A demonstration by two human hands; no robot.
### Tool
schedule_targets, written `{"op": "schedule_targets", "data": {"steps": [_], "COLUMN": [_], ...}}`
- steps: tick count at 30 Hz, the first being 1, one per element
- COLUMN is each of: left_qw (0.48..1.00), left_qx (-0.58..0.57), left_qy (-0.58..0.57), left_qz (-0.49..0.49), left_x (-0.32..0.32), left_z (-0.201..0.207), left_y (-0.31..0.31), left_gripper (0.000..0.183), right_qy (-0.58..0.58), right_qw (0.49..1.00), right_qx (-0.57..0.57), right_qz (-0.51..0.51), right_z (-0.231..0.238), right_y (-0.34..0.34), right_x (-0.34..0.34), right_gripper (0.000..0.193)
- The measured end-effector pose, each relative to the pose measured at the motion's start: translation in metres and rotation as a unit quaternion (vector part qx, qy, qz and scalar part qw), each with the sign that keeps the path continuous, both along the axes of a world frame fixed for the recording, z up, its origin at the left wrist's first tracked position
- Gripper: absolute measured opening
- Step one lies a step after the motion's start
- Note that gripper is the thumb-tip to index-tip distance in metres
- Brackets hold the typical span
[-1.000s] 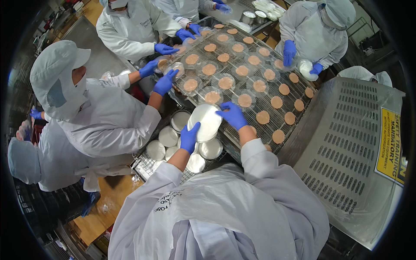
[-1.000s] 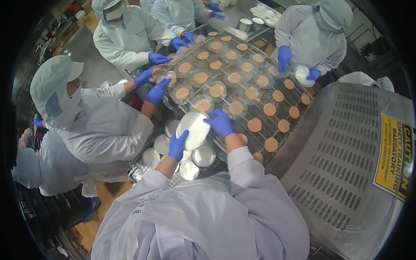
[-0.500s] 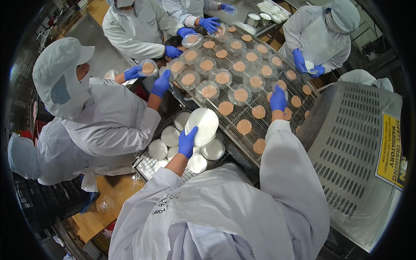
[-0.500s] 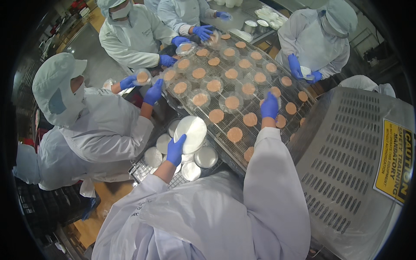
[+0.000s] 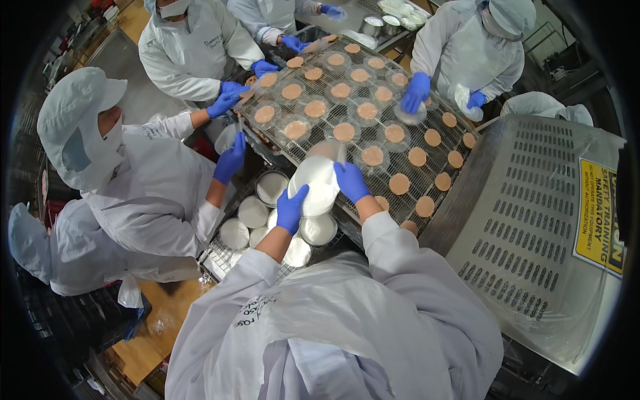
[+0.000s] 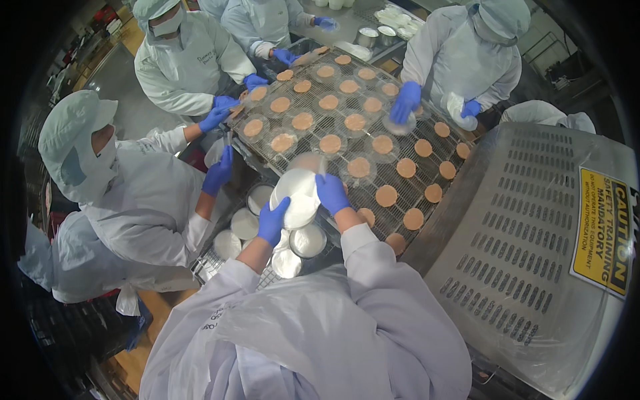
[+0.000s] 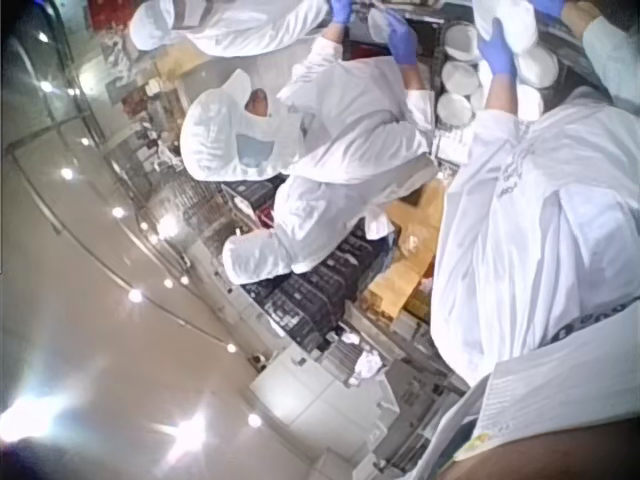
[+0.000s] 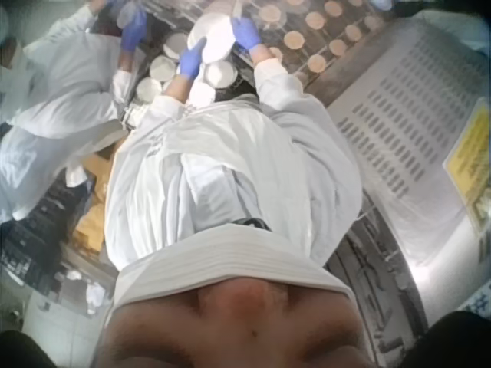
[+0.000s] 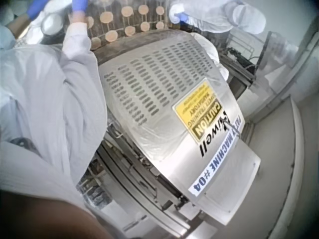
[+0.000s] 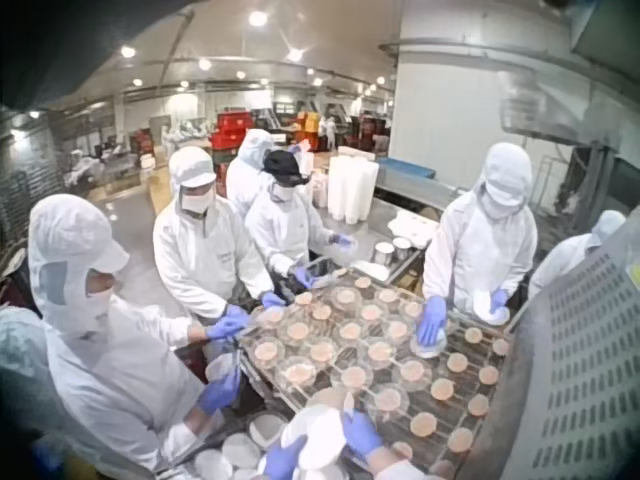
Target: The person repeatedly picks up white circular food items from a stack and places them onto a metal wire rack. The camera wearer and several coworkers, all in protective gear, perform this repetitive assembly task in a commercial kitchen.
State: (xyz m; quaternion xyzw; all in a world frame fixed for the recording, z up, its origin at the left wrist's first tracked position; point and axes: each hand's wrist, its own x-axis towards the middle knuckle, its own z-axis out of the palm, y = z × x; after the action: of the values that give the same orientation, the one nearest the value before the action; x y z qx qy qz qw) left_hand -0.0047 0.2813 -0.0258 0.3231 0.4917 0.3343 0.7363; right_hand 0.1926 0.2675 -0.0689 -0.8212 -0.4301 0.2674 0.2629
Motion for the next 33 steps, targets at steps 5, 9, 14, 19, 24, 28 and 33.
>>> {"op": "schedule_targets", "data": {"steps": [5, 9, 14, 19, 24, 28, 33], "left_qw": [0.999, 0.999, 0.999, 0.999, 0.999, 1.000, 0.999], "left_qx": [-0.032, -0.022, -0.035, -0.020, -0.017, -0.008, -0.027], "left_qy": [-0.003, 0.002, -0.006, -0.001, -0.011, -0.015, -0.012], "left_qz": [0.019, 0.024, 0.009, -0.035, -0.039, -0.021, -0.027], "left_x": [-0.031, -0.044, -0.034, -0.008, 0.002, -0.001, -0.013], "left_z": [-0.002, -0.008, -0.014, -0.011, -0.015, -0.018, -0.004], "left_y": [0.006, -0.006, -0.012, -0.011, -0.009, -0.024, -0.029], "left_gripper": [0.047, 0.046, 0.043, 0.045, 0.047, 0.046, 0.044], "right_qy": [0.037, -0.117, -0.243, -0.244, 0.117, 0.046, 0.224], "right_qw": [0.994, 0.968, 0.963, 0.969, 0.990, 0.992, 0.970], "right_qx": [0.097, 0.076, -0.038, 0.013, 0.035, 0.101, 0.088], "right_qz": [0.039, -0.206, -0.111, 0.028, 0.067, 0.054, 0.018], "right_z": [0.040, 0.054, -0.001, -0.016, 0.052, 0.017, 0.013], "right_y": [0.005, -0.017, -0.027, -0.054, -0.023, -0.024, -0.026], "right_x": [0.063, 0.163, 0.175, 0.103, 0.000, 0.002, 0.035], "right_gripper": [0.023, 0.021, 0.019, 0.030, 0.033, 0.030, 0.030]}}
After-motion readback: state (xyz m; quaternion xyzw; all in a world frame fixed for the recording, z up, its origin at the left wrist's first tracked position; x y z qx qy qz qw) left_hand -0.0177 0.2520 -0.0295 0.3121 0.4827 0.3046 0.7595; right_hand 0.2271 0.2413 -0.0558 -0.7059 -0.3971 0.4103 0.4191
